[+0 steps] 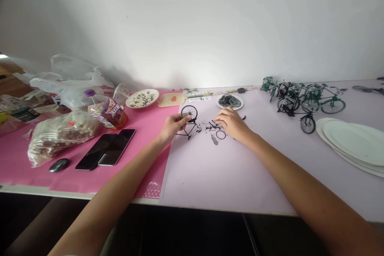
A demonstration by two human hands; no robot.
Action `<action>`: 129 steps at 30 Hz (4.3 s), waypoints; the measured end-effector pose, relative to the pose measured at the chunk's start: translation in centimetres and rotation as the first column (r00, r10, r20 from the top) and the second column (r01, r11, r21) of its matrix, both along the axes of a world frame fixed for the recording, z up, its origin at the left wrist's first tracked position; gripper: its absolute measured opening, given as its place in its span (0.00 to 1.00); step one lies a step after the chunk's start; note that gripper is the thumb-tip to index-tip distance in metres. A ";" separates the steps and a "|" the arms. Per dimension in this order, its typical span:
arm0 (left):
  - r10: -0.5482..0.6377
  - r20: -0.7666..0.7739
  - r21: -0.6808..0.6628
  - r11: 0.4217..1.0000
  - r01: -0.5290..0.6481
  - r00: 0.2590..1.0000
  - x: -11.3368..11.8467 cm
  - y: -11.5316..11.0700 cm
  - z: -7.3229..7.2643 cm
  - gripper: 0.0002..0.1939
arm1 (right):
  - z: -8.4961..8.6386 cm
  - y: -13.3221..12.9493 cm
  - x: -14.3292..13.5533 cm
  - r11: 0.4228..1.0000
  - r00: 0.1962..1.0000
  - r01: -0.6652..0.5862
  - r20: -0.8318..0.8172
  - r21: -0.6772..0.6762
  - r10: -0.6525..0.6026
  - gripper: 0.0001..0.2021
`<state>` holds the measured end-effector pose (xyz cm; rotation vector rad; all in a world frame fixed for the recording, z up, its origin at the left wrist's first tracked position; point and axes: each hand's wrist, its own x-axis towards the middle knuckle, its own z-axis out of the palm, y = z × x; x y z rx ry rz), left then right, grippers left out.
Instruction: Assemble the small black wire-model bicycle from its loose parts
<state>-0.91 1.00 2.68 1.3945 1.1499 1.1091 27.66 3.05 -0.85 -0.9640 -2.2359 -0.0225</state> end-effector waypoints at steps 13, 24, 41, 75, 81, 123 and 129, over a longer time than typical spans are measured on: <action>-0.002 0.032 -0.003 1.000 0.002 0.999 0.2 -0.2 0.1 0.26 | -0.5 -0.8 -1.3 0.993 0.992 -0.077 0.088 -0.093 0.085 0.10; -0.003 0.049 -0.016 1.000 0.004 0.999 0.3 -0.2 0.2 0.26 | -0.6 -0.3 -0.7 0.995 0.987 0.086 0.140 -0.046 -0.078 0.10; -0.001 0.029 -0.010 1.000 0.001 1.000 0.3 -0.3 0.2 0.25 | 0.0 -2.2 -2.9 0.989 0.991 -0.130 0.011 -0.075 0.131 0.10; 0.225 -0.228 0.504 0.860 -0.083 0.947 1.1 -1.6 -0.4 0.14 | 1.2 -3.2 -3.9 0.997 0.938 0.071 -0.340 0.013 -0.062 0.08; 0.222 -0.243 0.535 0.843 -0.060 0.944 1.4 -2.0 -0.5 0.14 | 2.0 -5.3 -5.4 0.997 0.898 0.053 -0.439 0.049 -0.027 0.05; 0.118 -0.388 0.692 0.692 0.205 0.914 1.8 -1.9 -2.1 0.13 | 1.2 -5.3 -6.8 0.983 0.897 -0.170 -0.404 0.064 0.182 0.05; 0.092 -0.405 0.667 0.711 0.225 0.910 1.7 -1.7 -2.2 0.13 | 1.0 -5.2 -6.7 0.984 0.897 -0.171 -0.404 0.054 0.179 0.06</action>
